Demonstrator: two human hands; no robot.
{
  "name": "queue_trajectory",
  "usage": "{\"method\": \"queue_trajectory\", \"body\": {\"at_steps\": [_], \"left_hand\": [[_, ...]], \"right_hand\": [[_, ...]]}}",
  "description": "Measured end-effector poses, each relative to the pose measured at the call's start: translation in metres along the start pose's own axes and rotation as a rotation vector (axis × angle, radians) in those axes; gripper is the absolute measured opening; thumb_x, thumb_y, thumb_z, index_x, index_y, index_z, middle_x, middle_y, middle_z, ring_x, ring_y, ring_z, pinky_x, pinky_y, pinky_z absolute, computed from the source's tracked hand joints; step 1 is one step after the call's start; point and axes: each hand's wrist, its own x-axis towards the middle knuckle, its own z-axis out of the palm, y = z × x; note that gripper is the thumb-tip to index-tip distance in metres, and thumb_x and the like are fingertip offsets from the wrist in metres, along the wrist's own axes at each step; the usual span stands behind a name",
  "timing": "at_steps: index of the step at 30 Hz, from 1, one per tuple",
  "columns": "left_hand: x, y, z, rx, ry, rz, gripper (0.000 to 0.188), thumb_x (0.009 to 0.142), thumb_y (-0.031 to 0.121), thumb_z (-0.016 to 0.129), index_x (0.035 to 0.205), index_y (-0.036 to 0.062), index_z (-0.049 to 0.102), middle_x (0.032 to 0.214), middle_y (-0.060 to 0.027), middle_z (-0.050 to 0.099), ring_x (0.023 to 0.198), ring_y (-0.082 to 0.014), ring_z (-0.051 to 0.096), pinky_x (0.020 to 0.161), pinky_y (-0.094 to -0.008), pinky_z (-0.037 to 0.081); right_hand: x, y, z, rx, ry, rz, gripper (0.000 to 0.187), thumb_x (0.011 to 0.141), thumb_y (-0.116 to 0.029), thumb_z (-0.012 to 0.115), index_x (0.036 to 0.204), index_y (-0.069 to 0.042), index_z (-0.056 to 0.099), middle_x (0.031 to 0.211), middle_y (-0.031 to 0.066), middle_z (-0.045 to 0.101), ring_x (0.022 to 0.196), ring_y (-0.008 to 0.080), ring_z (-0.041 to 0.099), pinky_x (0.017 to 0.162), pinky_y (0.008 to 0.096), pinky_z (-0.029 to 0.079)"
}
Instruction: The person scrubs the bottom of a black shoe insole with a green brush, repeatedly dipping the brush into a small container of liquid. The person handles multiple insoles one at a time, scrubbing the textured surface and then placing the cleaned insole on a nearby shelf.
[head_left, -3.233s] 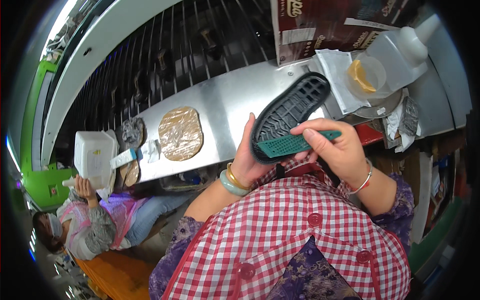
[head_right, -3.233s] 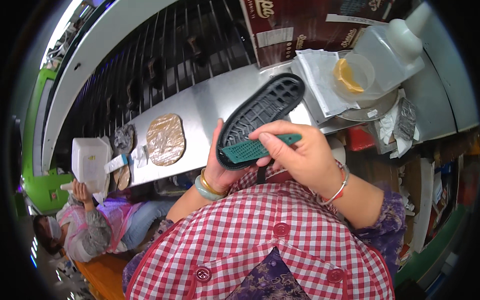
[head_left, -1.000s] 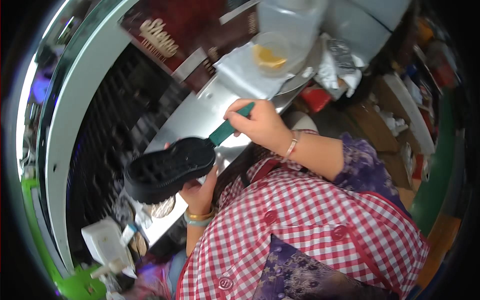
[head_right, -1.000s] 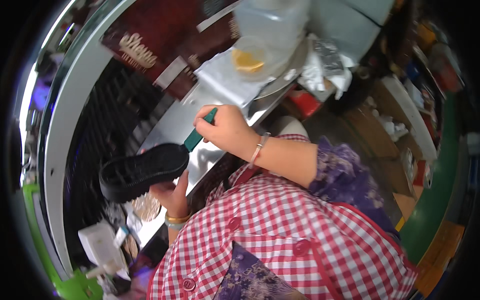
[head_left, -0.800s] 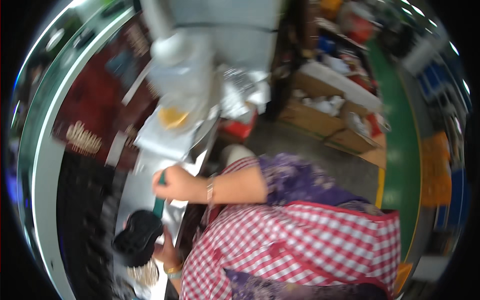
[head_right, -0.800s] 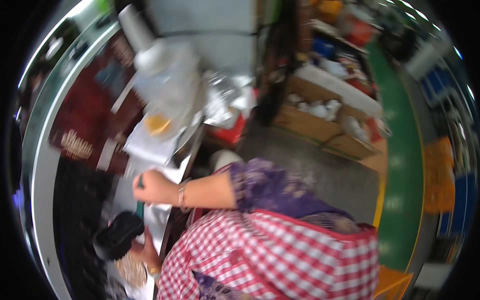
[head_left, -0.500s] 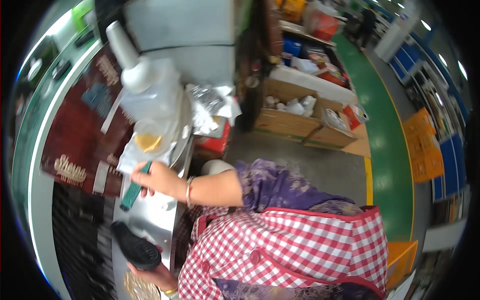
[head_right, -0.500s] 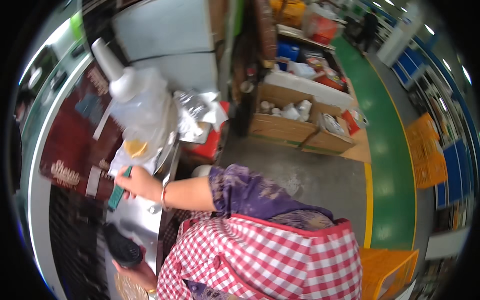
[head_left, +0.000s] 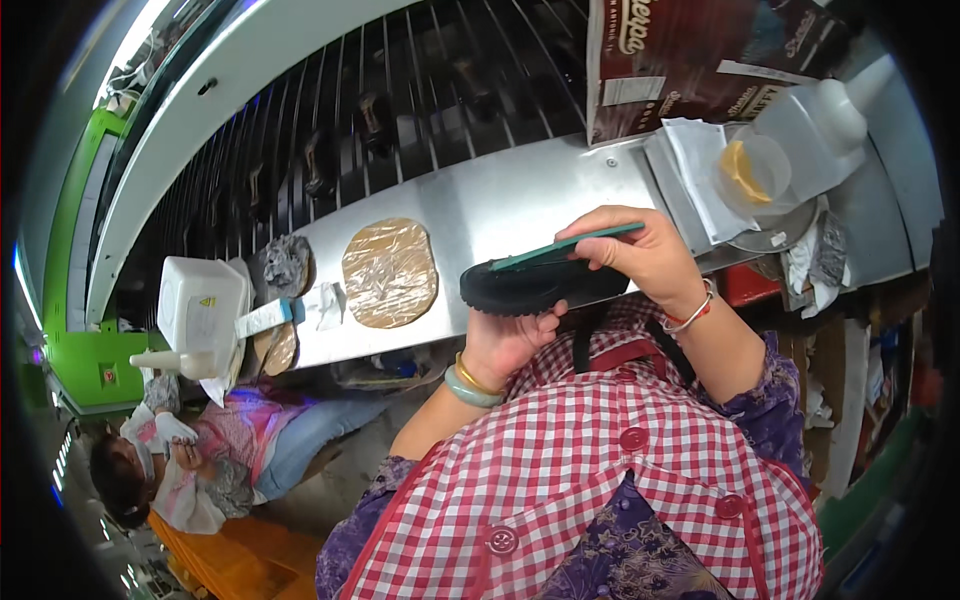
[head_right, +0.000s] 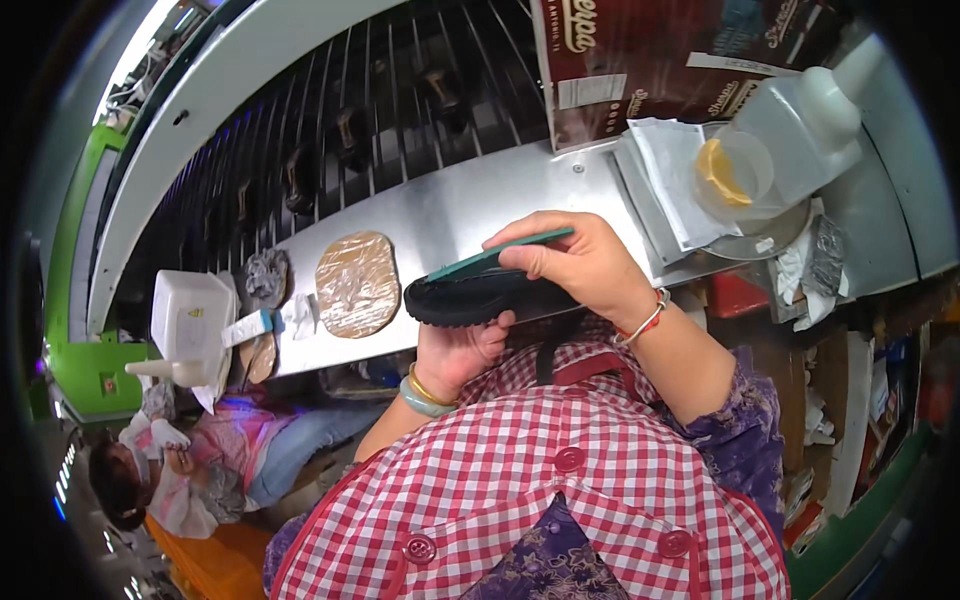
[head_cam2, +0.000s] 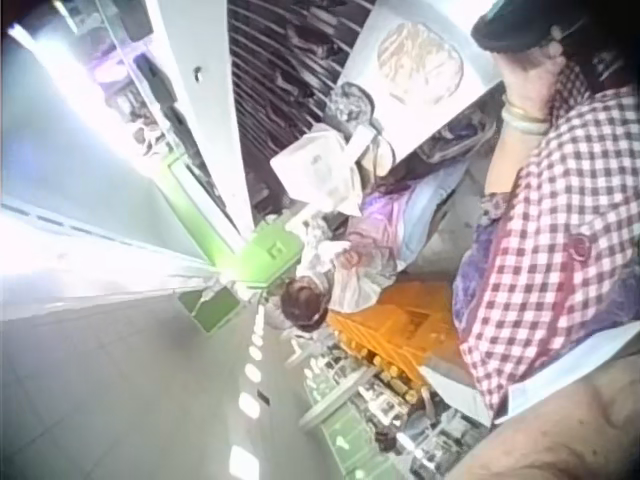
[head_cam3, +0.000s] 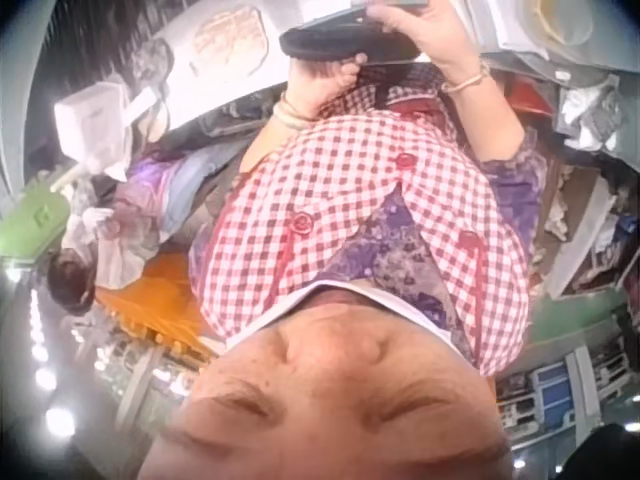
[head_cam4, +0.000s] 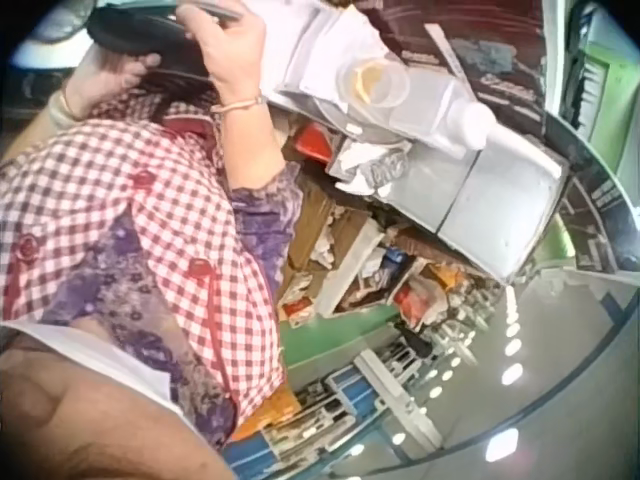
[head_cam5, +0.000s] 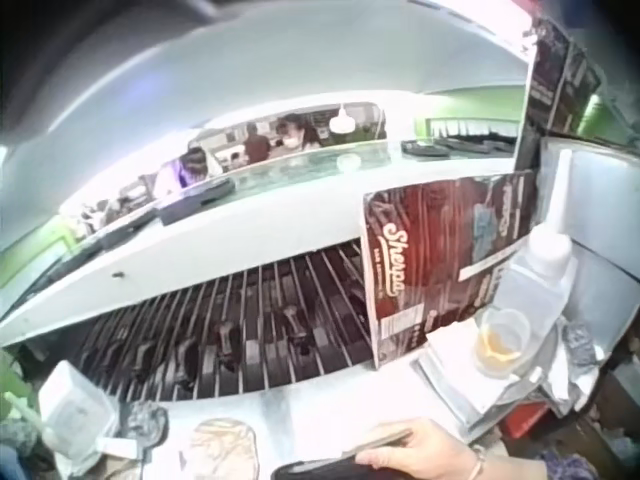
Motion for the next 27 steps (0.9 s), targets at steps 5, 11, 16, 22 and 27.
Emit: {"method": "queue_trajectory", "body": {"at_steps": [5,11,16,22,27], "left_hand": [[-0.001,0.002,0.002,0.011,0.040,0.006,0.059,0.090,0.049,0.038,0.123,0.0003,0.048,0.106,-0.0277,0.059,0.081,-0.0405,0.063,0.061,-0.0457,0.055],[-0.012,0.008,0.013,0.052,0.146,0.090,0.059,0.089,0.049,0.040,0.122,0.0006,0.049,0.104,-0.0297,0.058,0.082,-0.0381,0.061,0.062,-0.0421,0.051],[-0.019,0.010,0.015,0.132,0.129,0.068,0.068,0.090,0.057,0.035,0.123,-0.0011,0.048,0.098,-0.0307,0.057,0.071,-0.0334,0.059,0.061,-0.0383,0.049],[-0.023,0.004,0.031,0.180,0.134,0.067,0.076,0.090,0.062,0.031,0.125,-0.0037,0.045,0.101,-0.0305,0.056,0.077,-0.0359,0.062,0.070,-0.0422,0.055],[-0.021,-0.007,0.040,0.284,0.168,0.114,0.075,0.089,0.060,0.033,0.127,-0.0031,0.044,0.105,-0.0304,0.055,0.079,-0.0347,0.062,0.068,-0.0415,0.056]], "right_hand": [[0.007,0.024,0.008,-0.171,0.132,0.026,0.017,0.084,-0.008,0.065,0.097,0.003,0.067,0.087,0.0058,0.067,0.080,0.0092,0.059,0.073,0.0216,0.048],[0.003,0.007,-0.006,-0.110,0.127,0.073,0.018,0.085,-0.014,0.063,0.098,-0.001,0.068,0.081,0.0011,0.065,0.070,0.0039,0.054,0.059,0.0180,0.041],[0.010,0.024,-0.033,-0.354,0.287,0.086,0.020,0.083,-0.017,0.066,0.094,0.000,0.068,0.080,0.0033,0.067,0.069,0.0072,0.057,0.065,0.0223,0.046],[-0.006,0.026,-0.035,-0.308,0.242,-0.006,0.021,0.083,-0.020,0.066,0.091,-0.001,0.068,0.075,0.0037,0.065,0.066,0.0076,0.056,0.059,0.0230,0.045],[-0.013,0.039,-0.060,-0.415,0.427,-0.033,0.020,0.083,-0.020,0.064,0.091,-0.002,0.068,0.069,0.0034,0.064,0.061,0.0070,0.054,0.057,0.0238,0.044]]}}
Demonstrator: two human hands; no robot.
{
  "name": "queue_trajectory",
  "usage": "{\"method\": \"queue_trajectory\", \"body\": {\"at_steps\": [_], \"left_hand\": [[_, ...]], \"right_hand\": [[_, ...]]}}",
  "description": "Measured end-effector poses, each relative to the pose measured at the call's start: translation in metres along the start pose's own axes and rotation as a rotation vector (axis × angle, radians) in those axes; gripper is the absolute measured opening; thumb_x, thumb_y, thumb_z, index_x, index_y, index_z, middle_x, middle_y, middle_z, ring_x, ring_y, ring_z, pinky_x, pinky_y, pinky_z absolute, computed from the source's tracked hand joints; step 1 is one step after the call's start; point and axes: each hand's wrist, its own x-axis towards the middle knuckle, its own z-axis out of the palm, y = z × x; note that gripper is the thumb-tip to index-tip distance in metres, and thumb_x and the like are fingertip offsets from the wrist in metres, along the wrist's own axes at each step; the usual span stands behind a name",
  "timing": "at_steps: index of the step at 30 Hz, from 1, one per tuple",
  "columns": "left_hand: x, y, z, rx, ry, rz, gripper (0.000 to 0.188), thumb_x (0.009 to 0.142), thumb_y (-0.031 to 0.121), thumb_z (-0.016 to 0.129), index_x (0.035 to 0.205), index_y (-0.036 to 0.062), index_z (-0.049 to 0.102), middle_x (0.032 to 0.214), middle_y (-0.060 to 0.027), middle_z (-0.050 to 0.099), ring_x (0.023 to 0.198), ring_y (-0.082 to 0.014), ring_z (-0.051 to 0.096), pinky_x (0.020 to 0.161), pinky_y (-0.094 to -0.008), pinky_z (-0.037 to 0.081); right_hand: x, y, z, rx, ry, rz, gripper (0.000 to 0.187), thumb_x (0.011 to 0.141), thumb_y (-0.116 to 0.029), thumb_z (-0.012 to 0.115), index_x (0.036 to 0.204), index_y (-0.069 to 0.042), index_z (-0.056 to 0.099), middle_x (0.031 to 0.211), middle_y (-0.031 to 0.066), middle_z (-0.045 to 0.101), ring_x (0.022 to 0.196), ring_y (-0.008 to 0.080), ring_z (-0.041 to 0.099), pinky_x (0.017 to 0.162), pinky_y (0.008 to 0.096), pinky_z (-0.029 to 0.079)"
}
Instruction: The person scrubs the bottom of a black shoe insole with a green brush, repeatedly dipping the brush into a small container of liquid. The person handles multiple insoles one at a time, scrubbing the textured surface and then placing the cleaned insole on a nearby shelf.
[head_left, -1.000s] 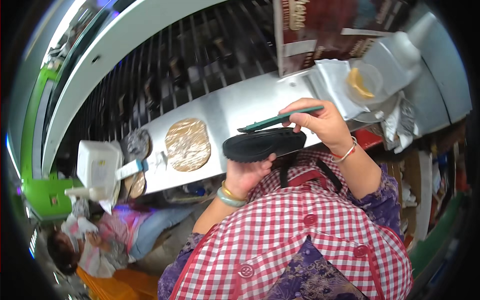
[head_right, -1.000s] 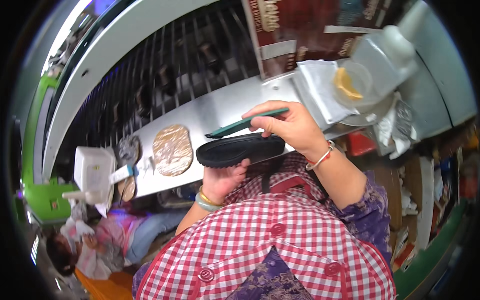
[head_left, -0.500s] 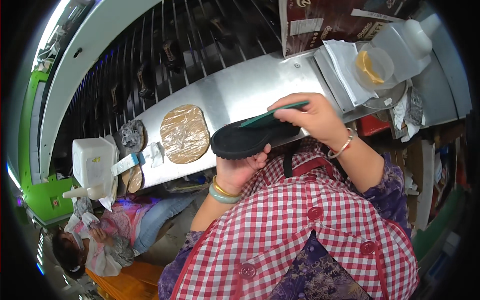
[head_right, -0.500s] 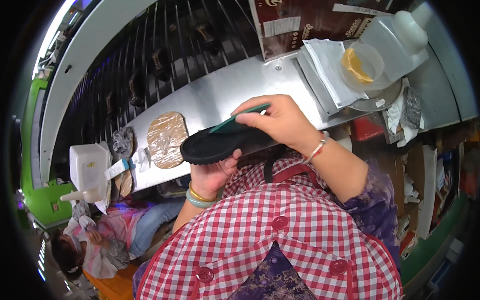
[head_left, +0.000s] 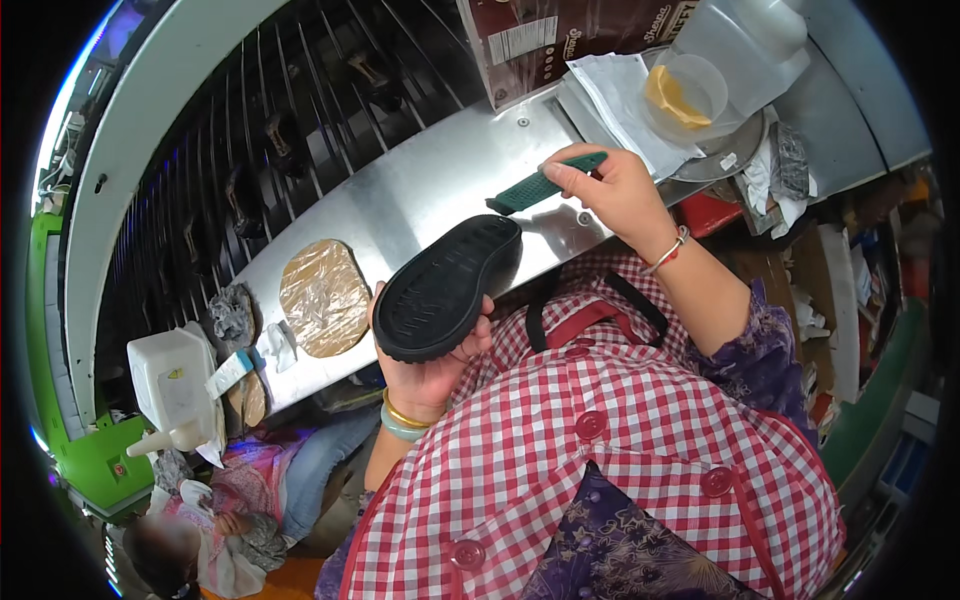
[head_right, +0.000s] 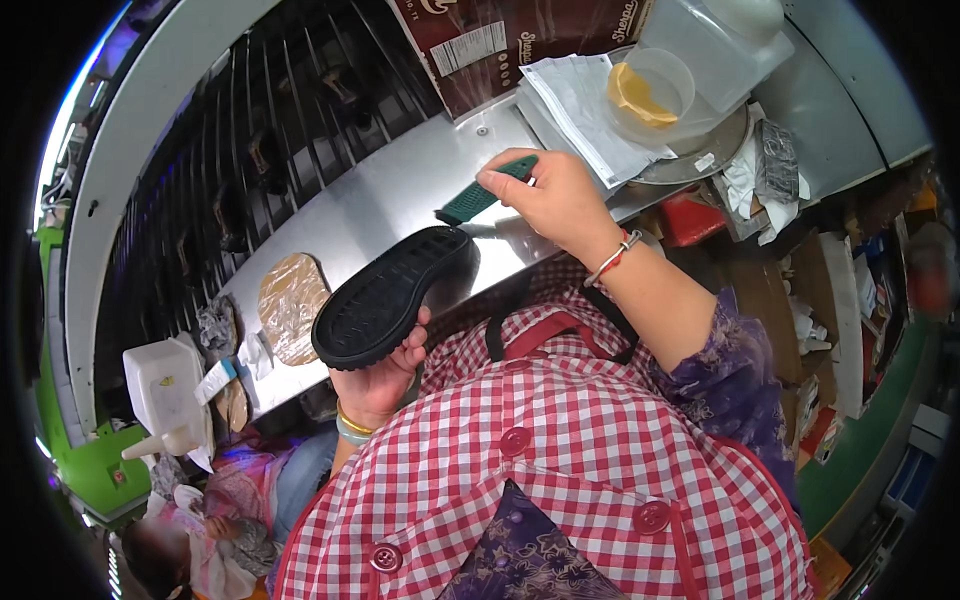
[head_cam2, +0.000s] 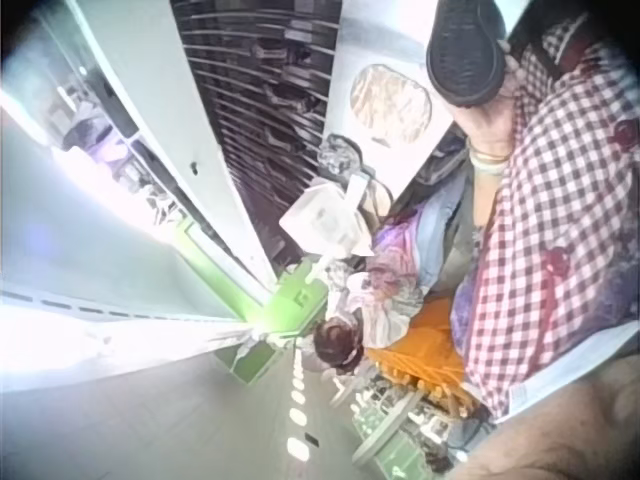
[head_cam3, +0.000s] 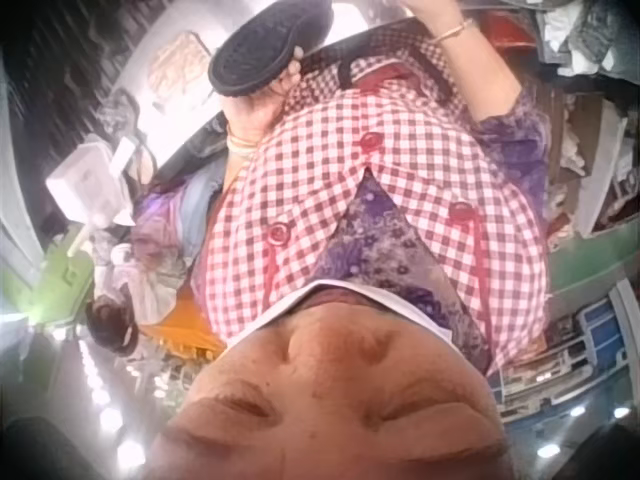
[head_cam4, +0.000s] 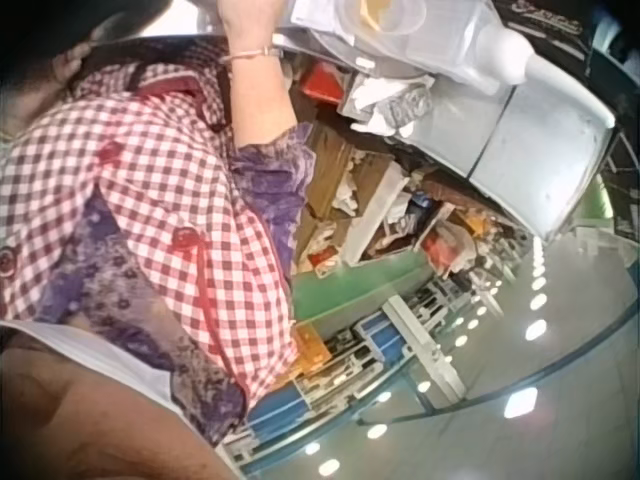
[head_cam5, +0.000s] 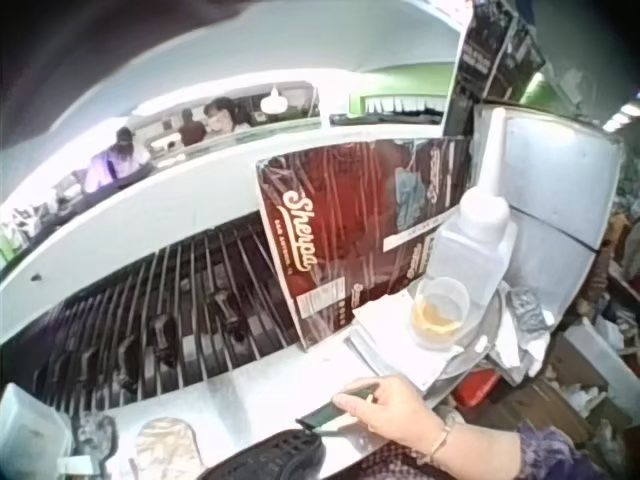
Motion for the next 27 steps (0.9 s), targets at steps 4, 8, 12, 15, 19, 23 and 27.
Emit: {"method": "queue_trajectory", "body": {"at_steps": [4,8,12,15,19,23,27], "left_hand": [[0.002,-0.007,0.016,0.127,0.004,0.007,0.072,0.089,0.057,0.037,0.129,-0.0022,0.042,0.109,-0.0307,0.054,0.083,-0.0357,0.063,0.069,-0.0408,0.058],[0.012,-0.023,0.001,0.442,0.052,0.071,0.066,0.088,0.050,0.044,0.136,0.0051,0.034,0.123,-0.0165,0.051,0.106,-0.0259,0.056,0.088,-0.0427,0.049],[0.016,-0.032,0.003,0.580,0.003,0.066,0.077,0.085,0.038,0.051,0.146,0.0110,0.014,0.130,-0.0119,0.043,0.113,-0.0208,0.049,0.091,-0.0379,0.044],[0.019,-0.034,0.003,0.613,0.000,0.065,0.078,0.085,0.033,0.051,0.147,0.0122,0.010,0.127,-0.0106,0.045,0.107,-0.0179,0.052,0.087,-0.0348,0.046],[0.021,-0.038,-0.003,0.592,-0.010,0.065,0.074,0.087,0.025,0.049,0.148,0.0123,0.008,0.123,-0.0098,0.047,0.102,-0.0165,0.054,0.085,-0.0323,0.047],[0.022,-0.038,-0.002,0.582,-0.015,0.043,0.071,0.088,0.019,0.048,0.148,0.0133,0.010,0.120,-0.0085,0.048,0.101,-0.0154,0.052,0.084,-0.0309,0.047],[0.024,-0.041,-0.010,0.599,-0.008,0.066,0.069,0.090,0.018,0.049,0.148,0.0153,0.012,0.114,-0.0058,0.048,0.098,-0.0139,0.050,0.081,-0.0303,0.047]], "right_hand": [[-0.004,-0.007,0.006,-0.043,0.004,0.000,0.019,0.083,-0.020,0.064,0.089,-0.003,0.068,0.067,0.0021,0.062,0.062,0.0070,0.054,0.057,0.0237,0.043],[0.004,0.004,0.005,0.011,0.179,-0.006,0.017,0.084,-0.018,0.063,0.088,-0.002,0.067,0.065,0.0008,0.061,0.060,0.0064,0.053,0.055,0.0232,0.042],[-0.002,-0.001,0.016,0.039,0.227,-0.063,0.017,0.084,-0.018,0.063,0.088,-0.002,0.066,0.063,0.0023,0.060,0.058,0.0064,0.051,0.054,0.0237,0.042],[-0.002,0.020,0.025,-0.050,0.253,-0.117,0.016,0.084,-0.018,0.062,0.086,-0.002,0.066,0.059,0.0054,0.056,0.056,0.0069,0.051,0.053,0.0253,0.043],[-0.008,0.012,0.028,-0.181,0.340,-0.119,0.015,0.084,-0.015,0.060,0.083,-0.001,0.064,0.056,0.0077,0.053,0.053,0.0085,0.050,0.051,0.0266,0.042],[-0.019,0.003,0.033,-0.124,0.280,-0.172,0.014,0.084,-0.013,0.058,0.081,0.000,0.063,0.055,0.0074,0.052,0.052,0.0090,0.048,0.050,0.0269,0.041],[-0.027,-0.001,0.021,-0.055,0.302,-0.054,0.014,0.084,-0.010,0.058,0.080,0.002,0.062,0.055,0.0044,0.053,0.052,0.0081,0.049,0.049,0.0257,0.041]]}}
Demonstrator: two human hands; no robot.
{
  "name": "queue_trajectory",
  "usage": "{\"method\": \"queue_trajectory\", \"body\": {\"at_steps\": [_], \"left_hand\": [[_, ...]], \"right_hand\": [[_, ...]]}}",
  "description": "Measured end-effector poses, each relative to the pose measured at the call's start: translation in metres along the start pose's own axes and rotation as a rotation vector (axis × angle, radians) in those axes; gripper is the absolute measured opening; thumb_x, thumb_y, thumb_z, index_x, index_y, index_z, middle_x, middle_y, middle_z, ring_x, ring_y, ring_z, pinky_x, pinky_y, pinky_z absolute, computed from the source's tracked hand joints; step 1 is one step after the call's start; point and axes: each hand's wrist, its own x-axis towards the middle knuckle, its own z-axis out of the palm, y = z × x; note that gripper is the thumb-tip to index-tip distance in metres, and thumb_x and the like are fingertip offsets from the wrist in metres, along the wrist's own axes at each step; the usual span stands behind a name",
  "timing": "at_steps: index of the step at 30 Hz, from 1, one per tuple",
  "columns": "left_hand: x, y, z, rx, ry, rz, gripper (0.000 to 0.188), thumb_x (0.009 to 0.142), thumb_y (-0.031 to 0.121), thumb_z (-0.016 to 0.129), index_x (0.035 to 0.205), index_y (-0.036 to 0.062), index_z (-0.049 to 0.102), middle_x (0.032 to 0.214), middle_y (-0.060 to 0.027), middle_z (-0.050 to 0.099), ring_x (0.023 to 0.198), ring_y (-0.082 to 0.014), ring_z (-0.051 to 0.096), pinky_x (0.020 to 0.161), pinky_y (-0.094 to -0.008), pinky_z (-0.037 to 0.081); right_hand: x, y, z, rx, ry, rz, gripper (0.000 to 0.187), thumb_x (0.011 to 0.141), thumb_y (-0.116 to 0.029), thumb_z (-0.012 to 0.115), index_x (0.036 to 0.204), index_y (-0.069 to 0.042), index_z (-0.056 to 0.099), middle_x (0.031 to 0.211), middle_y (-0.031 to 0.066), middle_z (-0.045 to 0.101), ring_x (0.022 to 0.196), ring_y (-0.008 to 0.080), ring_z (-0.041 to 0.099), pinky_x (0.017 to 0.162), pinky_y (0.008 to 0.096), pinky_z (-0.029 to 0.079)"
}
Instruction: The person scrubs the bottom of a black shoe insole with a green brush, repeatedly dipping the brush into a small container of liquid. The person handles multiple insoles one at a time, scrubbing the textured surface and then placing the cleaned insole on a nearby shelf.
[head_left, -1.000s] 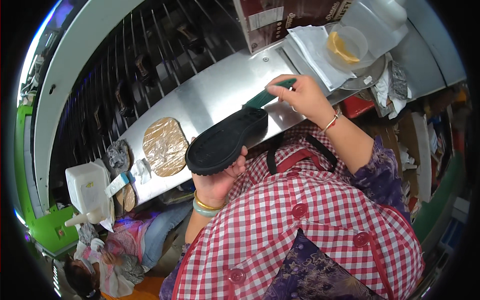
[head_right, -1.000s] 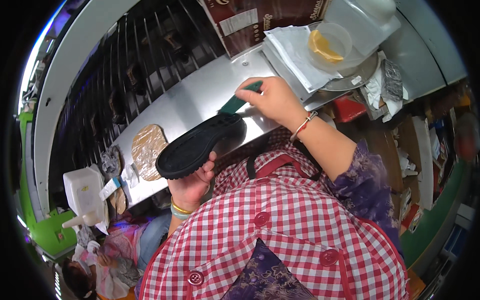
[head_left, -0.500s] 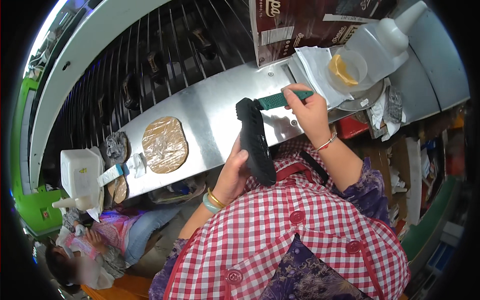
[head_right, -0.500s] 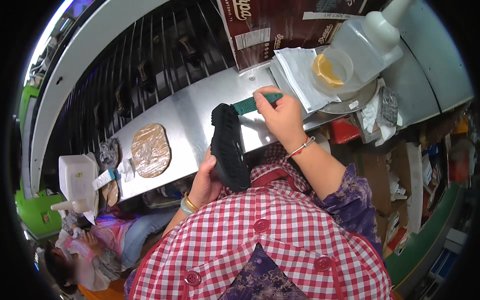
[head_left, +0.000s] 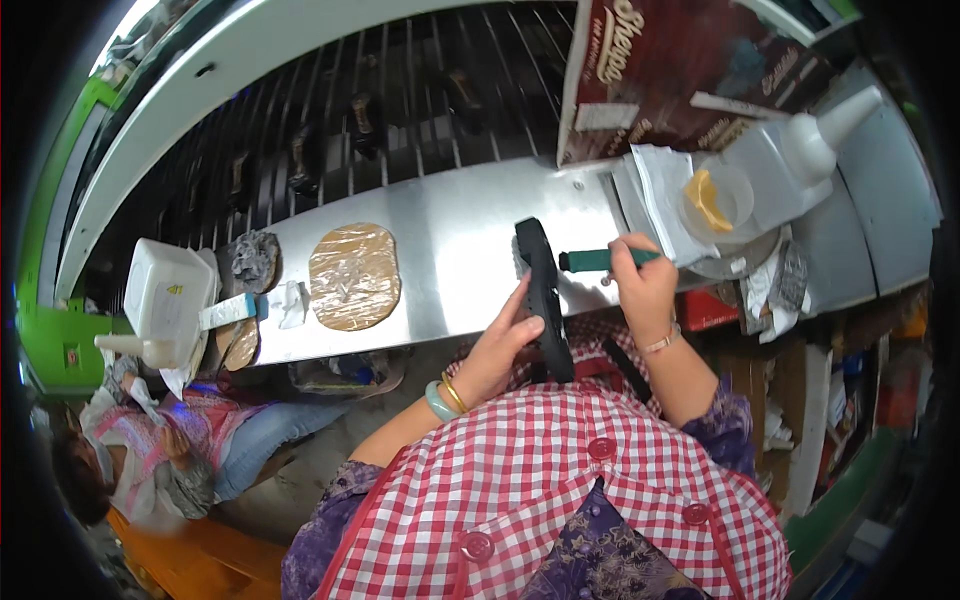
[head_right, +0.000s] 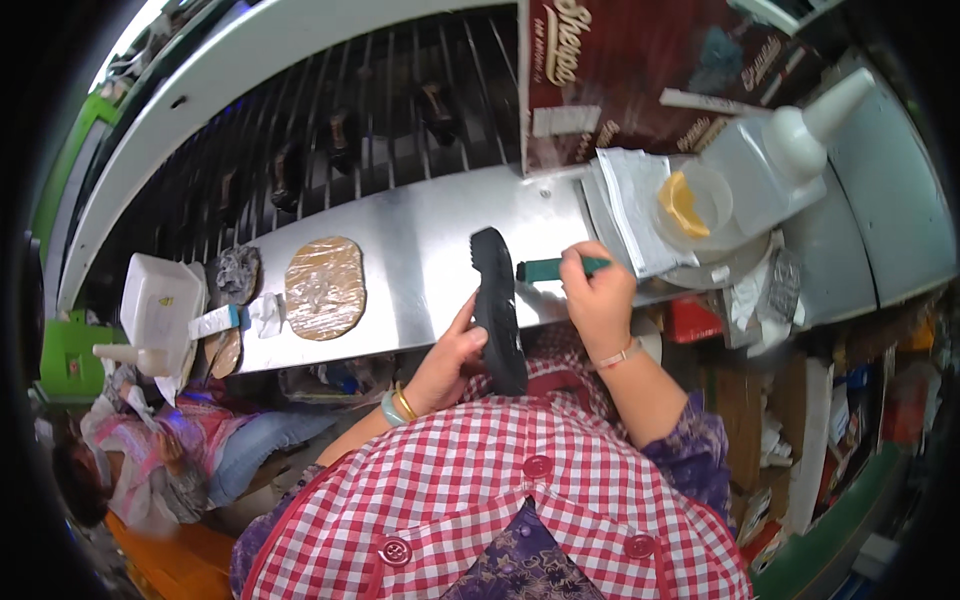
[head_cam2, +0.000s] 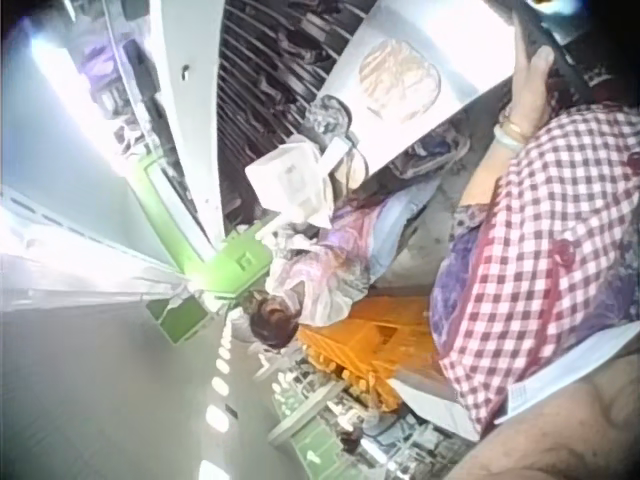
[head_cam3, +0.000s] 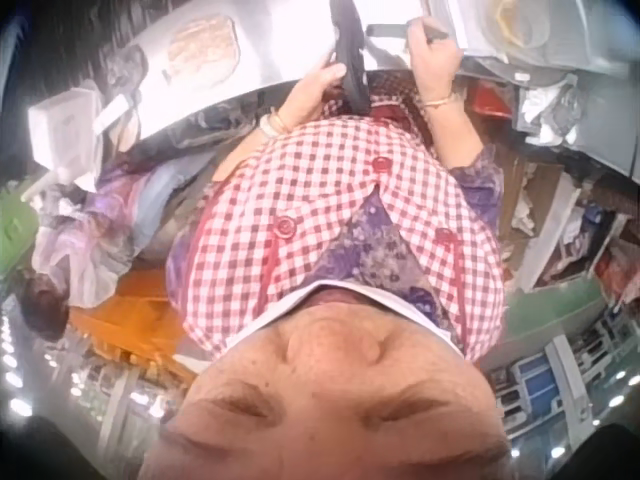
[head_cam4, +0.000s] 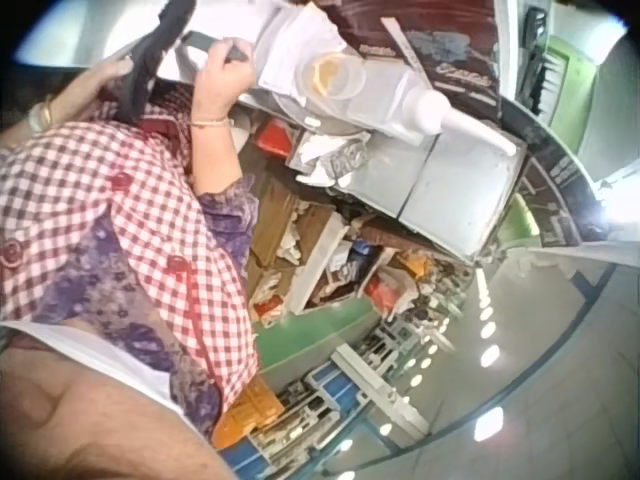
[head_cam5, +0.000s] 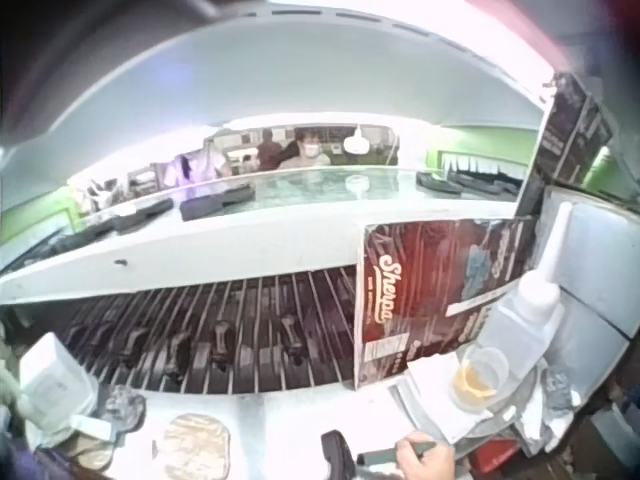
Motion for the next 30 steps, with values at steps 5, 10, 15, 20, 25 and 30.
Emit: {"method": "queue_trajectory", "body": {"at_steps": [5,10,15,20,25,30], "left_hand": [[0.001,0.002,0.001,0.054,-0.003,0.033,0.071,0.089,0.022,0.050,0.147,0.0111,0.010,0.115,-0.0086,0.053,0.095,-0.0144,0.057,0.080,-0.0306,0.051],[-0.004,0.032,0.012,-0.007,-0.072,0.085,0.065,0.092,0.026,0.047,0.147,0.0160,0.014,0.122,-0.0089,0.049,0.105,-0.0159,0.051,0.085,-0.0326,0.047],[-0.008,0.124,0.074,0.283,-0.379,0.475,0.078,0.081,0.027,0.052,0.147,0.0113,0.013,0.134,-0.0090,0.040,0.117,-0.0159,0.046,0.094,-0.0313,0.041],[0.084,0.269,0.158,-0.097,-0.570,0.558,0.067,0.085,0.046,0.055,0.138,0.0120,0.031,0.122,-0.0119,0.047,0.108,-0.0233,0.052,0.088,-0.0415,0.047],[0.145,0.302,0.165,0.737,0.097,0.862,0.070,0.085,0.049,0.053,0.133,0.0007,0.039,0.123,-0.0251,0.049,0.115,-0.0363,0.049,0.089,-0.0410,0.046],[0.135,0.386,0.076,1.748,0.885,1.009,0.052,0.076,0.039,0.063,0.112,0.0009,0.060,0.115,-0.0230,0.055,0.113,-0.0347,0.049,0.094,-0.0401,0.041]], "right_hand": [[-0.016,-0.006,-0.011,-0.078,-0.138,-0.073,0.014,0.088,-0.008,0.055,0.083,0.004,0.061,0.067,0.0021,0.058,0.057,0.0072,0.053,0.051,0.0204,0.041],[-0.008,-0.002,-0.044,0.167,0.272,-0.090,0.015,0.091,-0.013,0.051,0.093,0.000,0.060,0.078,0.0036,0.059,0.058,0.0073,0.052,0.051,0.0204,0.041],[-0.013,-0.011,-0.071,0.244,0.523,-0.160,0.019,0.095,-0.016,0.046,0.099,-0.001,0.057,0.085,0.0057,0.060,0.062,0.0098,0.054,0.054,0.0208,0.044],[-0.017,-0.028,-0.054,0.274,0.479,-0.154,0.022,0.095,-0.019,0.044,0.099,-0.001,0.056,0.087,0.0058,0.059,0.065,0.0107,0.052,0.058,0.0219,0.043],[-0.026,-0.037,-0.059,0.298,0.518,-0.144,0.022,0.095,-0.023,0.046,0.098,-0.005,0.057,0.085,0.0021,0.058,0.065,0.0091,0.050,0.059,0.0210,0.040],[-0.038,-0.025,-0.087,0.219,0.537,-0.005,0.024,0.096,-0.025,0.044,0.098,-0.005,0.057,0.085,0.0012,0.059,0.065,0.0068,0.050,0.056,0.0196,0.038]]}}
